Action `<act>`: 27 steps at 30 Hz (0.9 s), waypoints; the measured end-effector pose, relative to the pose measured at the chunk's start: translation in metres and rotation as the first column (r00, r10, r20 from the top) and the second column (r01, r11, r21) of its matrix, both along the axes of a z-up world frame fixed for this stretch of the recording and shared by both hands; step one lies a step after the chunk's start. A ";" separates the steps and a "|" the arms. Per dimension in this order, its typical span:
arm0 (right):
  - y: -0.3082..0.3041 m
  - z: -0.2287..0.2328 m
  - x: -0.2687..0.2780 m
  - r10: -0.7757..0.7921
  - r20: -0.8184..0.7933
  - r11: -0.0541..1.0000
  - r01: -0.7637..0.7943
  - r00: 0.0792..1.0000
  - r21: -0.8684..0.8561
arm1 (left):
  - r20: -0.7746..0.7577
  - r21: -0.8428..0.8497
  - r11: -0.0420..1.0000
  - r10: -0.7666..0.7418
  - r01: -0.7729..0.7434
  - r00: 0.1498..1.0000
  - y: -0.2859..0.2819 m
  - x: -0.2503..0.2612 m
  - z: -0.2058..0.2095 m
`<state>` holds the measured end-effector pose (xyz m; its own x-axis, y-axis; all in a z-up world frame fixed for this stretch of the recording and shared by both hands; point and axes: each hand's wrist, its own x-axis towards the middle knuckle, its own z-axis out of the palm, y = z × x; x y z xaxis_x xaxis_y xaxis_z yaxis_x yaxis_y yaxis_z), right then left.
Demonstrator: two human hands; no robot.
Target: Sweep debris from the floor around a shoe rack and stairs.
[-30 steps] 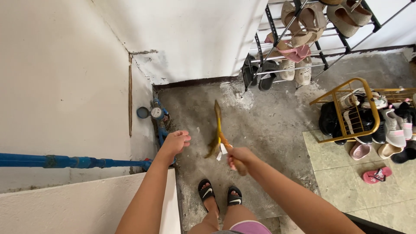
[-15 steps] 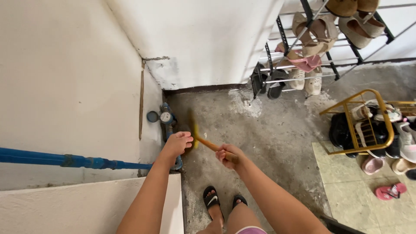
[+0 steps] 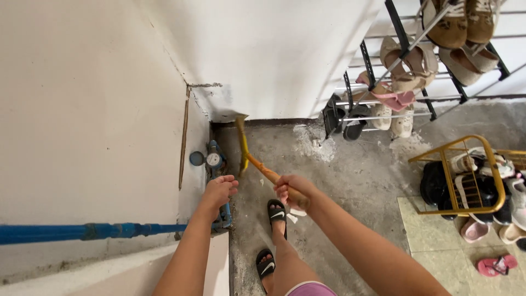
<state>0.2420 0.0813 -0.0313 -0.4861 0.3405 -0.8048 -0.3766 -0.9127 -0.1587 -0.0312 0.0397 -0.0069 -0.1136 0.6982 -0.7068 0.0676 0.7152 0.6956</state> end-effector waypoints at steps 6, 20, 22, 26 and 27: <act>0.101 0.011 -0.025 0.208 0.040 0.977 -0.205 0.977 -0.064 | -0.013 -0.035 0.997 0.066 -0.067 0.998 0.049 -0.023 0.010; 0.197 0.041 -0.097 0.107 0.229 0.994 -0.105 0.967 -0.024 | 0.021 -0.065 0.991 0.117 -0.115 0.993 0.164 -0.028 0.012; 0.197 0.047 -0.097 0.094 0.222 0.996 -0.093 0.970 -0.017 | 0.030 -0.060 0.991 0.118 -0.116 0.993 0.174 -0.027 0.013; 0.226 0.000 -0.069 -0.035 -0.109 0.972 0.009 0.993 -0.234 | 0.031 -0.045 0.991 0.130 -0.129 0.991 0.201 -0.019 0.016; 0.232 -0.014 -0.063 -0.099 -0.169 0.956 0.047 0.981 -0.288 | 0.059 -0.058 0.990 0.129 -0.126 0.990 0.206 -0.017 0.013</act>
